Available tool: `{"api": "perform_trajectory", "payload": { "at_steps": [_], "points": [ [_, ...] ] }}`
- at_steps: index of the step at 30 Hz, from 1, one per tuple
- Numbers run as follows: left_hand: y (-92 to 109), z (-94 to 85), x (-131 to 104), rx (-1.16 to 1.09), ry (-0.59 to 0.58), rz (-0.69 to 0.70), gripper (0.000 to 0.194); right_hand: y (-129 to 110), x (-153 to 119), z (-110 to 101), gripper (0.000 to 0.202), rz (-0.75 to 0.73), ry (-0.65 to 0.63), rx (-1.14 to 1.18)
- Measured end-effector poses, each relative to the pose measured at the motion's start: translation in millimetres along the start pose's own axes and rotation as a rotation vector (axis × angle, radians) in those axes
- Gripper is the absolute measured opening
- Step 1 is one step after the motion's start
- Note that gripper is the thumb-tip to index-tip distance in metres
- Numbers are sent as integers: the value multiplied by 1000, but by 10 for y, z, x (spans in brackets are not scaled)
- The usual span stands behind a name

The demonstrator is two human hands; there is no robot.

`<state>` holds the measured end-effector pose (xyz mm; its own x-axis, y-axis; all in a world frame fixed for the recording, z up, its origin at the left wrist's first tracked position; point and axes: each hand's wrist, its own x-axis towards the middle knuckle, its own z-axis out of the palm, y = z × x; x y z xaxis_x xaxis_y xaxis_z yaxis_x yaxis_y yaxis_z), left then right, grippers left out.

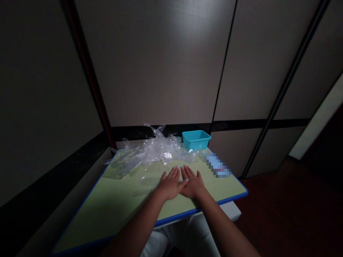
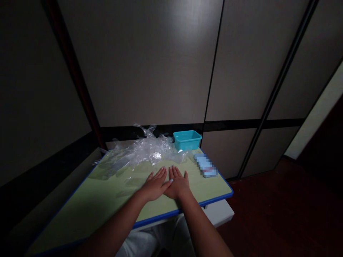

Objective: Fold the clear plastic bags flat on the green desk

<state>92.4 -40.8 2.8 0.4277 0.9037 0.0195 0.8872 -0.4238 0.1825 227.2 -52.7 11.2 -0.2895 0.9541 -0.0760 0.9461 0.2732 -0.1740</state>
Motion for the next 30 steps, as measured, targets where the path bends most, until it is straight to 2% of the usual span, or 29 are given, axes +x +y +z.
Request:
{"api": "perform_trajectory", "payload": {
  "at_steps": [8,17,26,28,30],
  "points": [
    [-240,-4,-188,37,35,-143,67,2,-7,1,89,24,10,28],
    [-851,-57,-532,137,81,-252,67,-4,11,4,98,38,-9,32],
    [-1046,-105,-715,125,80,-375,70,-30,-23,35,93,31,28,20],
    [-1115,-137,-741,60,121,-336,65,-29,-35,39,88,42,56,19],
    [-1192,-212,-747,2,217,-248,56,-19,-30,6,81,30,68,37]
  ]
}}
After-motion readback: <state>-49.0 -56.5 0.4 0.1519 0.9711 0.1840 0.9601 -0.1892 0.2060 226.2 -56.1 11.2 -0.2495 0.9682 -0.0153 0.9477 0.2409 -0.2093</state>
